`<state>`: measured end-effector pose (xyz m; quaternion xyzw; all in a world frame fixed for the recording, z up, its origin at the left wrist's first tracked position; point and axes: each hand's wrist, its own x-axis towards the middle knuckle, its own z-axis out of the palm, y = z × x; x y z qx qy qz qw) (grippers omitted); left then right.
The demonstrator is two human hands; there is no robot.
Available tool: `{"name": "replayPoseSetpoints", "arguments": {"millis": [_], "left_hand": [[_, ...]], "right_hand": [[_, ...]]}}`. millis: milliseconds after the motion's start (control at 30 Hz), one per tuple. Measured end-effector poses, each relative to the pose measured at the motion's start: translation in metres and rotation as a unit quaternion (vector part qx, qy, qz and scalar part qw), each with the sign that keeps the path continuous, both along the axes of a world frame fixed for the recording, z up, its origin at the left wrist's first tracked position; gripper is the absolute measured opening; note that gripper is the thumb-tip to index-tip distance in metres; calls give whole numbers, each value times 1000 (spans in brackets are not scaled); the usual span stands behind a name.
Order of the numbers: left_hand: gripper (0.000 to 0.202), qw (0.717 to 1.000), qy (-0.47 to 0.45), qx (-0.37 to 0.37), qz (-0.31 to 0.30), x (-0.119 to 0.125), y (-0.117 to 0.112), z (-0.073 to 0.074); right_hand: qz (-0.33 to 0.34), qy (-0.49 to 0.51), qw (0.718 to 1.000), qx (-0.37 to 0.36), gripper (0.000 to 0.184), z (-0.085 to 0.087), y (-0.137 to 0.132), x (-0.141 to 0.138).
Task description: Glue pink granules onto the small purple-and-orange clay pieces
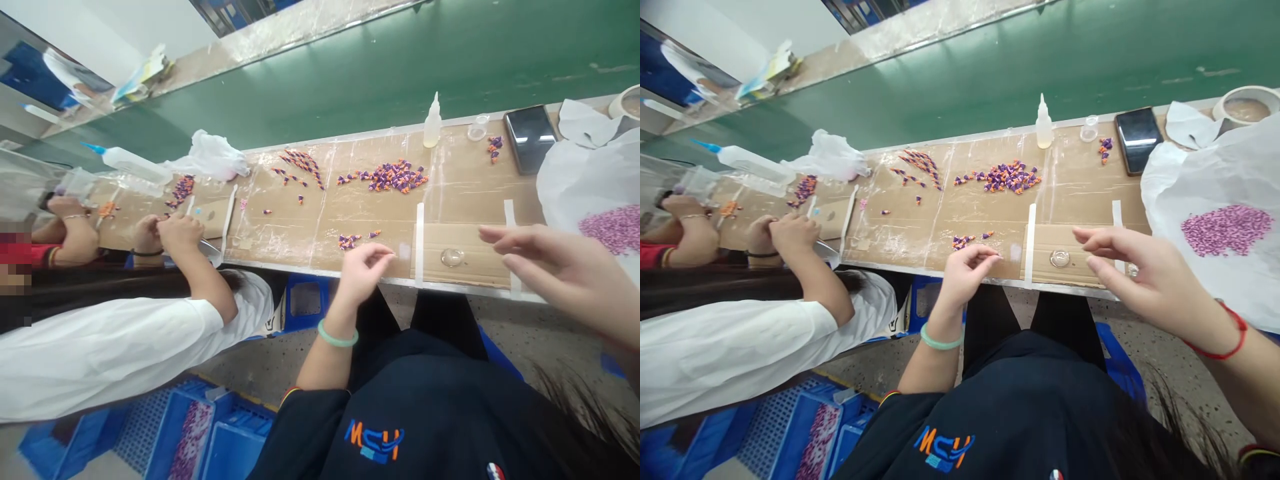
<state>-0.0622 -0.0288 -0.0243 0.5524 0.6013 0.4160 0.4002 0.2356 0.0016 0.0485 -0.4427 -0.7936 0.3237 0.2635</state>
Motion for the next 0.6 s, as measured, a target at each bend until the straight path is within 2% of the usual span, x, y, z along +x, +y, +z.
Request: {"name": "replayPoseSetpoints", "arguments": {"millis": [67, 167, 233, 267, 333, 433, 500, 600], "left_hand": [[15, 993, 105, 21, 38, -28, 6, -11], [21, 976, 186, 56, 102, -61, 12, -25], [38, 950, 257, 101, 145, -75, 12, -33], [52, 939, 289, 118, 146, -79, 11, -37], [83, 934, 319, 125, 99, -83, 11, -45], [108, 940, 320, 119, 5, -75, 15, -53], [107, 941, 314, 124, -32, -64, 21, -55], [87, 942, 304, 128, -57, -43, 32, -54]], "right_hand": [[-36, -11, 999, -18, 17, 0, 0, 12], [-88, -22, 995, -38, 17, -3, -3, 27], [-123, -28, 991, -39, 16, -7, -10, 34], [-133, -24, 990, -33, 16, -10, -14, 34], [-115, 12, 993, -14, 14, -17, -24, 28], [10, 109, 994, 22, 12, -29, -37, 0], [80, 143, 986, 30, 13, -35, -42, -25], [96, 166, 981, 16, 11, -42, -44, -58]]}}
